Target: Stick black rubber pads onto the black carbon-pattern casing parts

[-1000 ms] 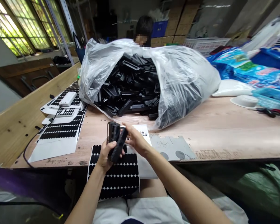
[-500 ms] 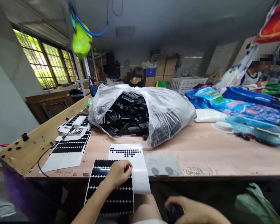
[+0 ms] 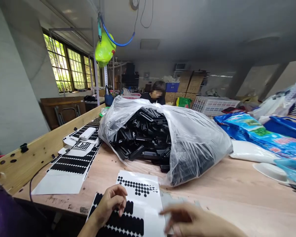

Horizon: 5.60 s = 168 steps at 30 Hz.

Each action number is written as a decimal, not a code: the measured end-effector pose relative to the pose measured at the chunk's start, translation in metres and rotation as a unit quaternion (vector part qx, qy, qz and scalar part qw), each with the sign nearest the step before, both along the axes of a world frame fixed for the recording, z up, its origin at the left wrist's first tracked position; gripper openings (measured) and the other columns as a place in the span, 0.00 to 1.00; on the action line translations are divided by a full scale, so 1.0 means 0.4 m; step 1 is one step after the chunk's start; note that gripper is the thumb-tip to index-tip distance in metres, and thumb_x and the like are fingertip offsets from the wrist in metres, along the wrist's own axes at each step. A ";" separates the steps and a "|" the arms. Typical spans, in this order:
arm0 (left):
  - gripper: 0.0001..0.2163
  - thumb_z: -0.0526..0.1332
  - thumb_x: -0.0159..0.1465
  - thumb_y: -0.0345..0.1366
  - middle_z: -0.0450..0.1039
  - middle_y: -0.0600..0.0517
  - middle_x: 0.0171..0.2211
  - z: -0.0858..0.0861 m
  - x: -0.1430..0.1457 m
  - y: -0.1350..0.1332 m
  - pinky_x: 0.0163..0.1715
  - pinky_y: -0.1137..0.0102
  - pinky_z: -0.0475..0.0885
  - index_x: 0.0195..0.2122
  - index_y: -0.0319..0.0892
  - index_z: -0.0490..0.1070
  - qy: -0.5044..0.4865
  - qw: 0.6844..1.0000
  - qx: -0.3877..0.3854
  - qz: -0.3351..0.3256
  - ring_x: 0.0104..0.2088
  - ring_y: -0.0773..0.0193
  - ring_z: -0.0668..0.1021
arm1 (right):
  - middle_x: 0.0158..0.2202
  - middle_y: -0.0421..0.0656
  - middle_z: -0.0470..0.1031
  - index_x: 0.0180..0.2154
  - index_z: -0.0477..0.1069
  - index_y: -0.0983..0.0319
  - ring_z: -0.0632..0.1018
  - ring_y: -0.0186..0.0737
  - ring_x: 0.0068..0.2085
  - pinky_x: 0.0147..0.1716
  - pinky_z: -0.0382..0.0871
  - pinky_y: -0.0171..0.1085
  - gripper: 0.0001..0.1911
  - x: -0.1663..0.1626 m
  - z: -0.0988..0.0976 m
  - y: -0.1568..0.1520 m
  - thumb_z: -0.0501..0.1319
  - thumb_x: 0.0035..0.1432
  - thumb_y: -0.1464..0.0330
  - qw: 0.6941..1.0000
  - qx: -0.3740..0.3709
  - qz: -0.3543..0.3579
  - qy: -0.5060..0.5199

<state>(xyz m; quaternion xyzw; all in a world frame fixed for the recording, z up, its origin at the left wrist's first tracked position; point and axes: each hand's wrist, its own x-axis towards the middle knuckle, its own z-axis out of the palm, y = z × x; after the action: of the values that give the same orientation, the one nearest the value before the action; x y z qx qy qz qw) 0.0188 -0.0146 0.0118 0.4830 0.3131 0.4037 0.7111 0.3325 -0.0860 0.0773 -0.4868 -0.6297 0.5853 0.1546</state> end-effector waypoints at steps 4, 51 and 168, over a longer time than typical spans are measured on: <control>0.13 0.69 0.51 0.39 0.66 0.61 0.17 -0.042 0.001 0.020 0.17 0.76 0.55 0.34 0.42 0.69 -0.122 0.984 -0.115 0.067 0.12 0.74 0.63 | 0.48 0.51 0.83 0.59 0.76 0.58 0.85 0.52 0.47 0.48 0.81 0.50 0.26 -0.115 0.150 0.348 0.66 0.62 0.56 0.899 0.369 -0.148 -0.182; 0.16 0.73 0.59 0.43 0.76 0.51 0.33 0.001 0.008 0.010 0.36 0.66 0.79 0.42 0.39 0.76 -0.091 0.991 -0.083 0.056 0.30 0.63 0.82 | 0.46 0.54 0.77 0.43 0.81 0.58 0.75 0.61 0.51 0.66 0.55 0.68 0.18 -0.125 -0.197 0.233 0.61 0.66 0.53 0.764 0.484 -0.255 -0.343; 0.21 0.60 0.69 0.55 0.76 0.49 0.29 -0.033 0.004 0.011 0.16 0.73 0.68 0.38 0.38 0.74 -0.074 0.996 -0.044 -0.021 0.19 0.66 0.77 | 0.29 0.42 0.83 0.33 0.81 0.55 0.78 0.40 0.26 0.28 0.69 0.39 0.10 -0.263 -0.086 0.083 0.64 0.62 0.58 0.941 0.271 -0.125 -0.160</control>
<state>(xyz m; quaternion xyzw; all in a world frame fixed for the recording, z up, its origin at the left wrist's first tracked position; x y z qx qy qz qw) 0.0203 -0.0101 -0.0012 0.4264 0.2666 0.4092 0.7614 0.2273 -0.0529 0.0430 -0.5884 -0.7154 0.2825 0.2495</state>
